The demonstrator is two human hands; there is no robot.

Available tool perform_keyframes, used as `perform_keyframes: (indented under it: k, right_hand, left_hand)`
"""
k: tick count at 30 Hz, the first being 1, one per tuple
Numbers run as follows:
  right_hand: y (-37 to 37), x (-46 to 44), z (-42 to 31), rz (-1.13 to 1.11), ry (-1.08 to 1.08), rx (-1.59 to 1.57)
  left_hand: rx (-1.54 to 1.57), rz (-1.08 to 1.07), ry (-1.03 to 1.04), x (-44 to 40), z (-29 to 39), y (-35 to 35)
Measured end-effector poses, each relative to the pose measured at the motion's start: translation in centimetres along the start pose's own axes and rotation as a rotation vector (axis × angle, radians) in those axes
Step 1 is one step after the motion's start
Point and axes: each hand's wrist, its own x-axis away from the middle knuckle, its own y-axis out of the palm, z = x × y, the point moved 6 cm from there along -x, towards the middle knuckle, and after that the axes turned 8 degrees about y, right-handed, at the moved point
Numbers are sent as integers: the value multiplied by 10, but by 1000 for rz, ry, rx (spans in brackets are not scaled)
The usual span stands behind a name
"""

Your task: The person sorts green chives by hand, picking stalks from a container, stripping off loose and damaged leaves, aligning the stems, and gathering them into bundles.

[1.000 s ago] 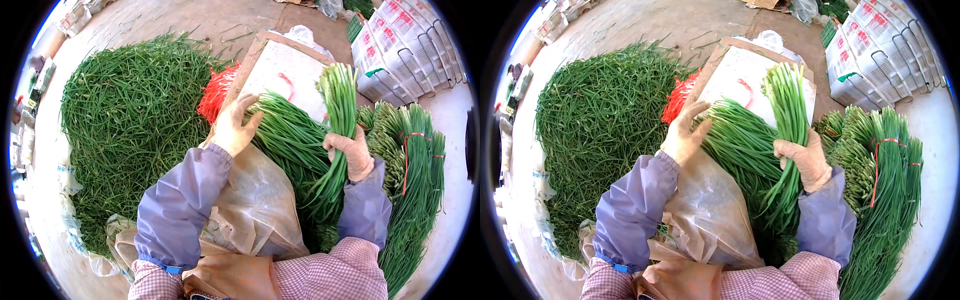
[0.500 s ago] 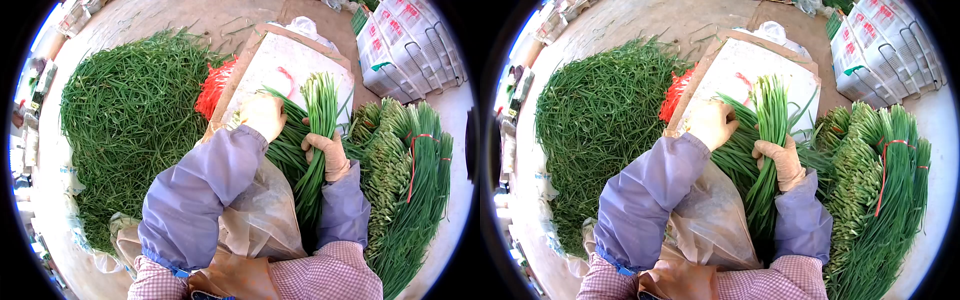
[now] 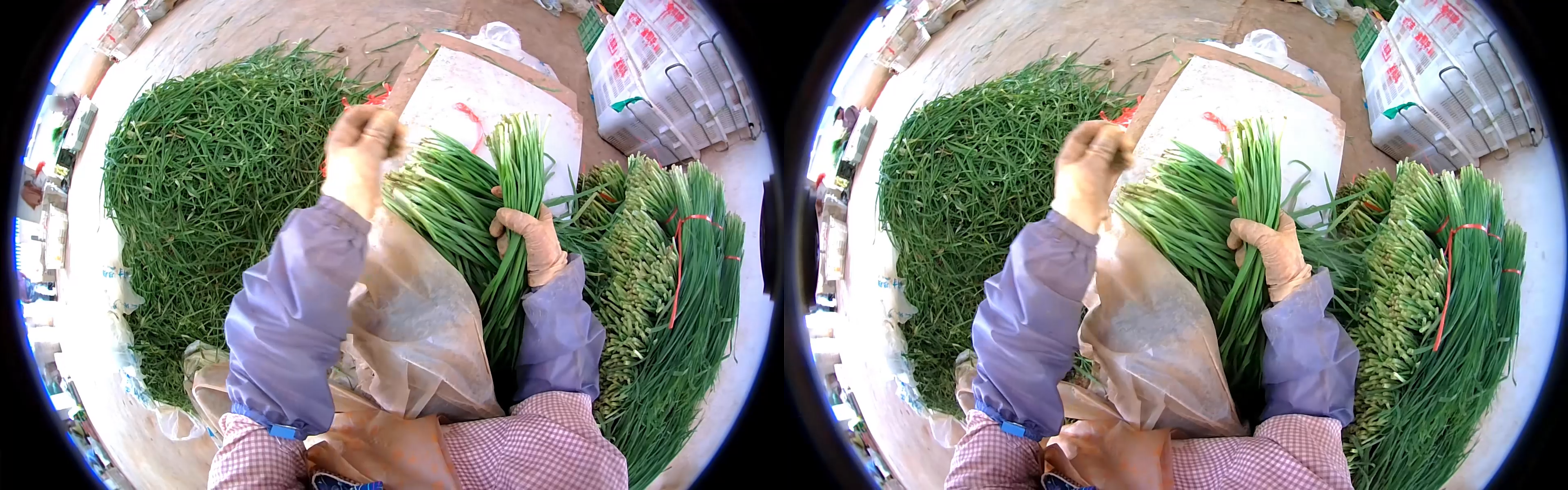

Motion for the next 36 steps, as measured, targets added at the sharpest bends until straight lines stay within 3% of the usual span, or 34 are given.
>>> perform_keyframes:
  k: [2, 3, 4, 7, 10, 12, 14, 15, 18, 20, 21, 24, 26, 27, 29, 30, 31, 33, 34, 36]
  right_hand:
    - [-1, -1, 0, 2, 2, -2]
    - [-2, -1, 0, 3, 3, -5]
    - [-1, 0, 0, 2, 4, -6]
    - [5, 11, -8, -26, 38, -6]
    - [16, 40, -37, -24, 19, 168]
    - [17, 56, -64, -52, -94, 370]
    - [28, 62, -87, -31, -446, 533]
    - [30, 61, -100, 114, -406, 978]
    - [43, 27, -74, 281, -680, 1488]
    - [57, -13, -26, 244, -300, 1838]
    - [52, -14, -20, 302, -397, 1707]
    - [37, -14, -23, 159, -573, 1371]
    - [44, -4, -26, 197, -578, 1406]
    - [48, 5, -31, 199, -613, 1362]
    - [58, 15, -44, 72, -611, 1193]
    - [64, 15, -44, -26, -679, 1145]
    - [57, 9, -31, 1, -626, 1282]
    - [57, 10, -4, 358, -693, 1683]
    - [61, -4, 6, 497, -664, 1769]
    - [53, -9, 8, 498, -608, 1759]
  left_hand:
    - [-74, 211, 35, -11, 16, -38]
    - [-114, 212, 41, -14, 24, -51]
    - [-315, 178, 48, -10, 28, -59]
    - [-514, 15, 4, 12, 14, -67]
    - [-360, -36, -114, 36, -6, -58]
    - [-297, -43, -192, 45, -9, -48]
    - [-274, -77, -179, 46, -13, -40]
    - [-283, -106, -131, 45, -18, -38]
    - [-353, -197, -94, 51, -4, -18]
    - [-364, -190, -194, 52, -27, -20]
    - [-470, -261, -179, 49, -26, -19]
    - [-459, -293, -145, 52, -14, -13]
    - [-426, -205, -63, 52, 9, -6]
    - [-469, -314, 17, 53, -4, -8]
    - [-1113, -640, 372, 51, -29, -12]
    - [-1021, -711, 112, 44, -41, -7]
    - [-1105, -518, 748, 44, -74, 3]
    - [-733, -215, 99, 43, -59, 13]
    - [-730, -297, -40, 46, -12, 2]
    - [-714, -167, 72, 56, -9, -1]
